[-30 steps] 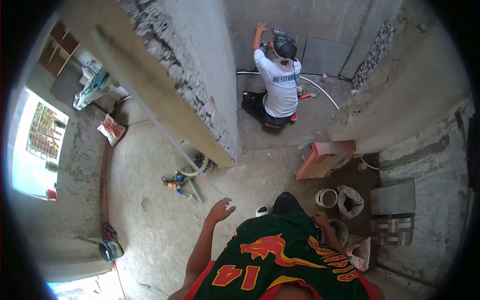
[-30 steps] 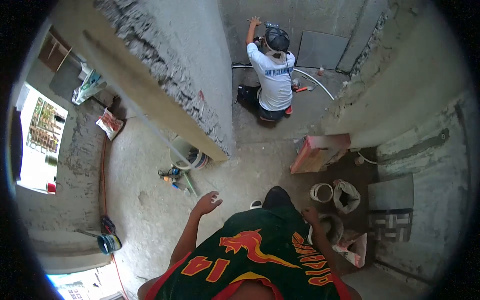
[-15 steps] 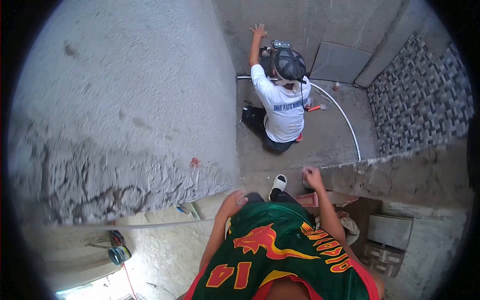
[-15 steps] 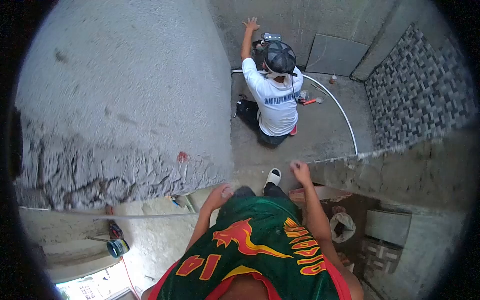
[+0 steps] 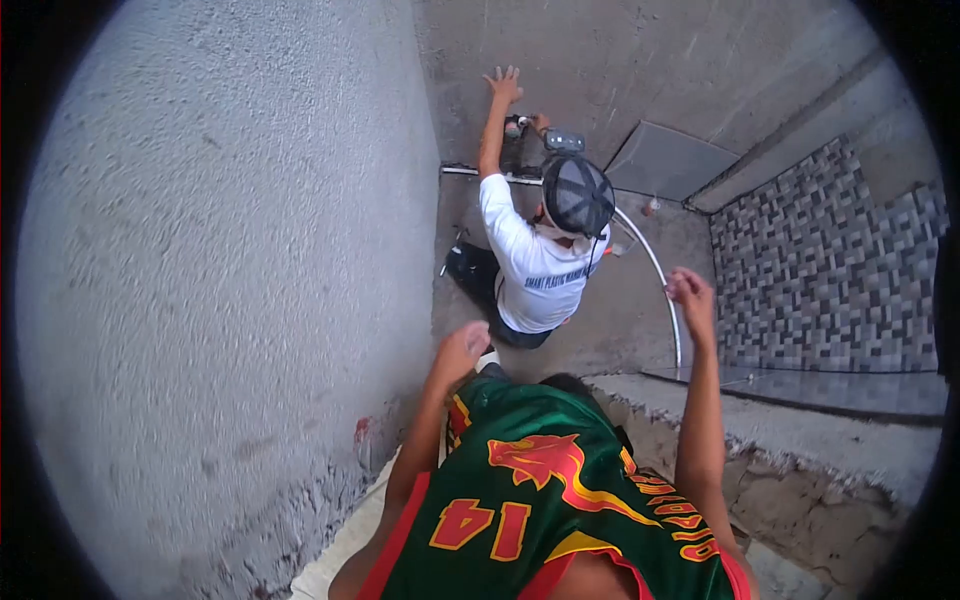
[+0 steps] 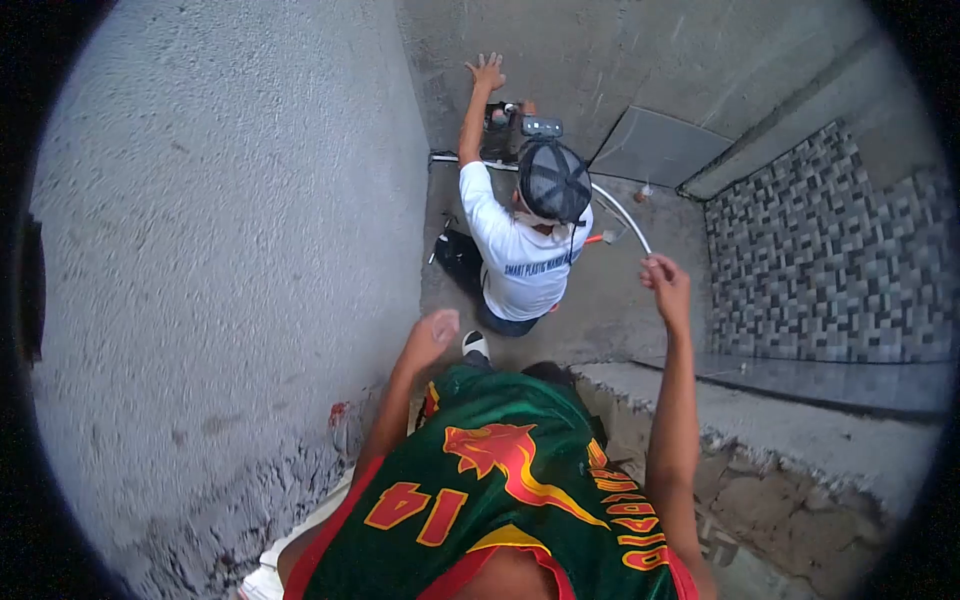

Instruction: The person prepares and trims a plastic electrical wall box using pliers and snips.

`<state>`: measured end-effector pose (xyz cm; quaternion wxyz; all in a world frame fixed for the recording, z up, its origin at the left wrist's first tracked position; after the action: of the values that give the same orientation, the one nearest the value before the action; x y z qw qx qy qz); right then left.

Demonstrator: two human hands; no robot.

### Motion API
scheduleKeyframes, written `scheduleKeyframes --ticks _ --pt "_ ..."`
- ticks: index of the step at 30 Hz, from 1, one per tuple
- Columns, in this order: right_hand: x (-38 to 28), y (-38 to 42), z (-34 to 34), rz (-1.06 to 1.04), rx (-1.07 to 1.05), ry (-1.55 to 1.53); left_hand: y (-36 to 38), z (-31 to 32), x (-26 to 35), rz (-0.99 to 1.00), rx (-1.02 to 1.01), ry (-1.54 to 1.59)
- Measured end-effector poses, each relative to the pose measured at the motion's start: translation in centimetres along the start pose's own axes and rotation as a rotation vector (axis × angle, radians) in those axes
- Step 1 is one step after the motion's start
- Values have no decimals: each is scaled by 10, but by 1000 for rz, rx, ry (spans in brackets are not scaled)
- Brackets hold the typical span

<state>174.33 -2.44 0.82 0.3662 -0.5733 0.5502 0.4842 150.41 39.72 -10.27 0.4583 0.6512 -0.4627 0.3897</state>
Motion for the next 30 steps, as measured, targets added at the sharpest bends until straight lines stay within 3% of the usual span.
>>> scheduleKeyframes --ticks 2,5,12,18,20,22,23,25,26,28,30 --pt "-25 -45 -36 -80 18 113 -50 -11 23 87 45 106" --pt "-117 -90 -55 -181 89 221 -100 -36 91 232 76 158" --pt "-289 -236 -114 -524 75 532 -169 -54 169 283 153 204" --pt "-420 -410 -163 -924 278 1063 -222 -25 221 259 283 224" --pt "-460 -472 -173 -1018 460 1152 -251 -3 239 234 350 219" --pt "-498 -551 -195 -1284 550 1261 -280 23 262 190 405 209" --pt "-517 -587 -195 -1387 542 1219 -297 38 270 158 427 241" --pt "-540 -595 -167 -1351 535 1063 -328 72 307 113 435 235" --pt "-552 -571 -143 -1223 542 955 -347 85 324 99 433 225" --pt "-579 -619 -135 -1403 515 917 -379 116 353 159 373 189" --pt "-591 -643 -126 -1718 747 869 -409 140 371 144 323 142"
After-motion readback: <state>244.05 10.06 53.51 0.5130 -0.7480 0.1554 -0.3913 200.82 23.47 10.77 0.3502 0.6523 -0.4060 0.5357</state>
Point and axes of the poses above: each hand's wrist, its own y-axis away from the middle knuckle, its own z-axis out of the palm, x = y × z, the point moved 6 cm from there along -y, towards the middle knuckle, and after that the axes turned 2 degrees about y, right-handed, at the moved point
